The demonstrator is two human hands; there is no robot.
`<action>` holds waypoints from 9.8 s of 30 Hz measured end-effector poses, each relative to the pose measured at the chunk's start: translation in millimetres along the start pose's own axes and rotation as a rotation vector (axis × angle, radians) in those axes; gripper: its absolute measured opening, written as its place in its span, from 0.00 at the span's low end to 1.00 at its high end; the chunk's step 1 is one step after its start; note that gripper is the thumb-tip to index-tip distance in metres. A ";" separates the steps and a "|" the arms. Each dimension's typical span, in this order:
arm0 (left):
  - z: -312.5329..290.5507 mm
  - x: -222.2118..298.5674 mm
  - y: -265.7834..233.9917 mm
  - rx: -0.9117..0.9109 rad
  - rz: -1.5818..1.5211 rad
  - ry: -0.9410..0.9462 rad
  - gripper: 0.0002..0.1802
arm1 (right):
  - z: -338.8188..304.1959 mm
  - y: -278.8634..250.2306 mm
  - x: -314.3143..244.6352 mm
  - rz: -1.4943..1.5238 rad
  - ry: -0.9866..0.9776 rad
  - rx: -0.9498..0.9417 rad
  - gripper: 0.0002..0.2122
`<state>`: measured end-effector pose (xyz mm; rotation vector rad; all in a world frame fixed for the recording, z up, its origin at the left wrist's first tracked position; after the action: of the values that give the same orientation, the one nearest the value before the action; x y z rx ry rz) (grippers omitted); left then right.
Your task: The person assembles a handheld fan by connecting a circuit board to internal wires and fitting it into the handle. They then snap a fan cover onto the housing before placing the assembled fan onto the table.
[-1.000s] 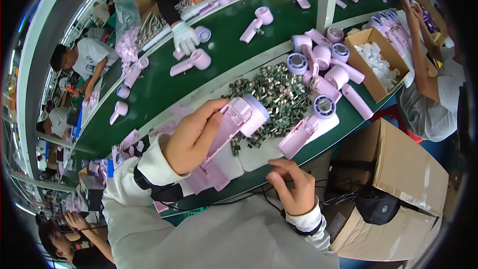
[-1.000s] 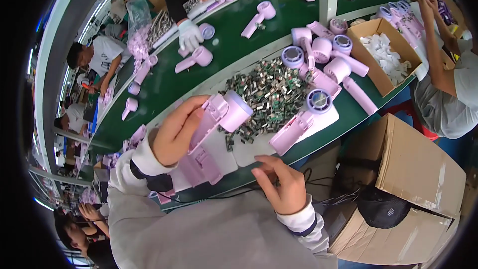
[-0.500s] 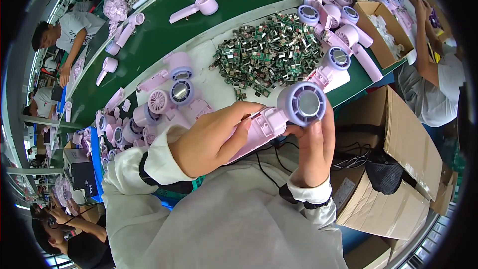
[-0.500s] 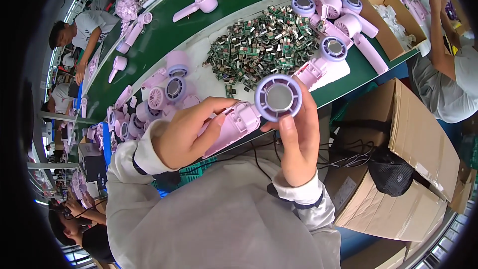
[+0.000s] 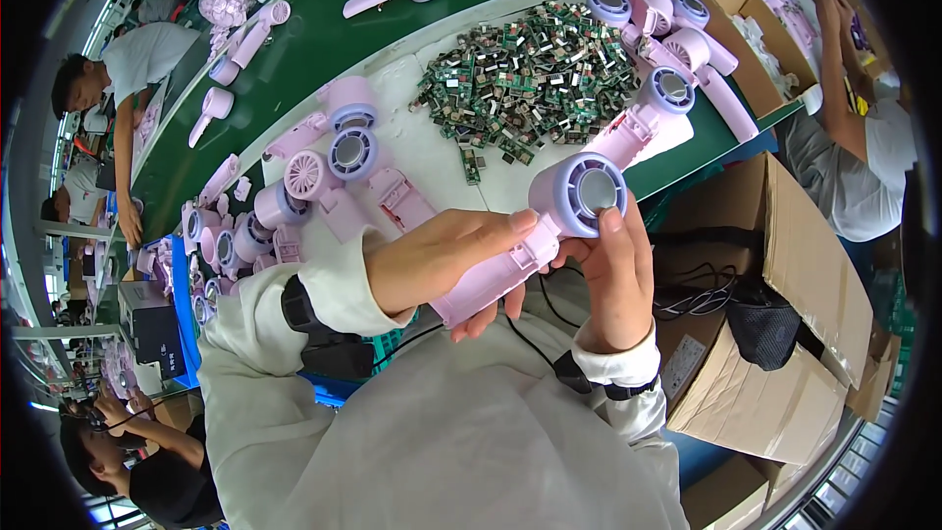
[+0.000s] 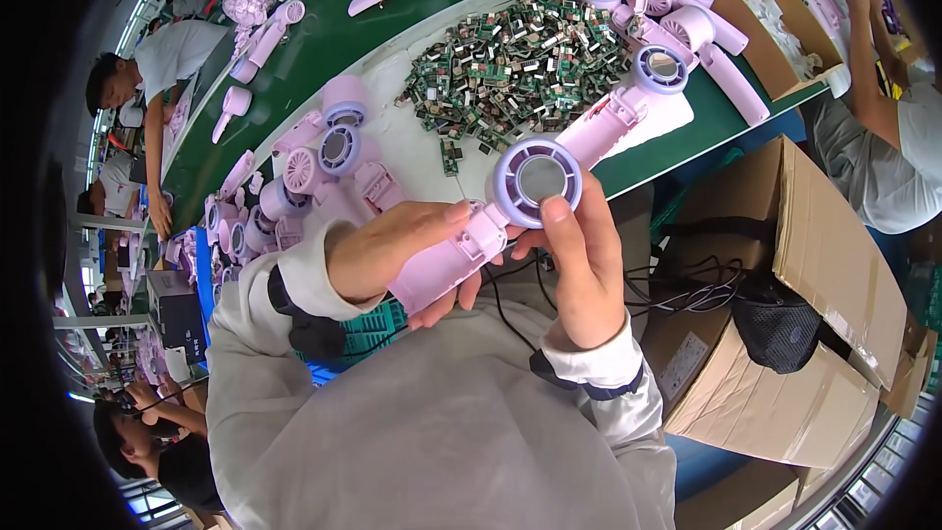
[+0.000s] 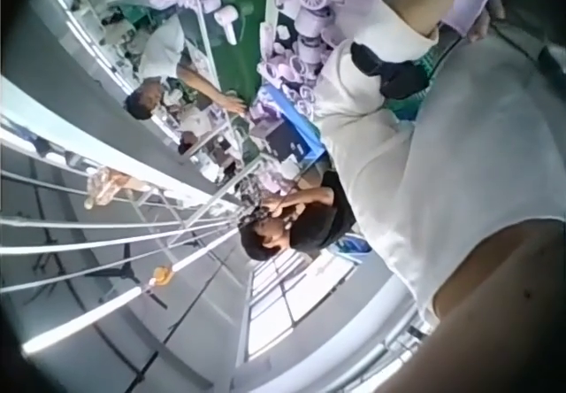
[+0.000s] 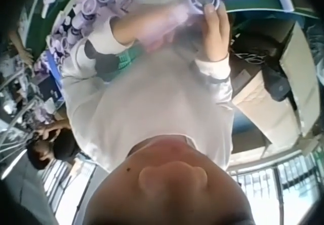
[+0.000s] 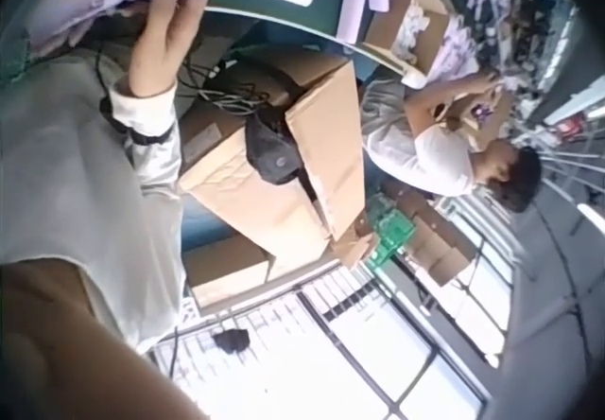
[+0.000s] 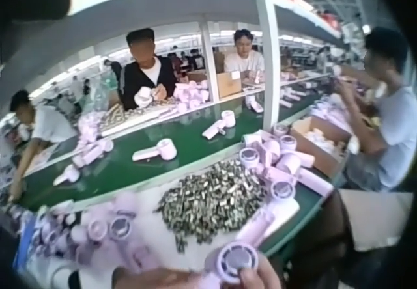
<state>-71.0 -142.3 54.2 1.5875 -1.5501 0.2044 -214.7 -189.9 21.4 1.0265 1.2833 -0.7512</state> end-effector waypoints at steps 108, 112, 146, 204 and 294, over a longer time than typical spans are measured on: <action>229.8 321.9 -246.4 0.688 1.908 0.447 0.31 | -55.4 -69.2 -2.2 -0.928 -0.064 0.129 0.09; 244.9 317.9 -251.3 0.725 1.897 0.488 0.26 | -49.6 -72.8 -11.4 -0.916 -0.068 0.139 0.08; 4.0 20.9 6.0 0.241 1.719 0.475 0.10 | -8.3 7.8 -10.1 -0.793 -0.382 0.066 0.16; -49.9 -5.4 -44.5 0.582 0.398 0.826 0.14 | 5.0 36.1 -22.2 -0.719 -0.574 -0.012 0.09; -45.7 -5.9 -20.8 0.442 0.803 0.898 0.15 | -2.5 22.1 -33.7 -0.797 -0.685 -0.048 0.09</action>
<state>-33.8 -111.0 68.0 0.8276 -1.3291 1.5504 -201.3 -182.1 58.7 0.1220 1.0589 -1.5068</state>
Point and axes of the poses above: each hand's wrist, its own z-axis towards the middle knuckle, its own y-axis out of the palm, x = y × z, the point moved 7 cm from there along z, towards the middle knuckle, and after that the axes turned 12 degrees about -z, right-handed, at the moved point
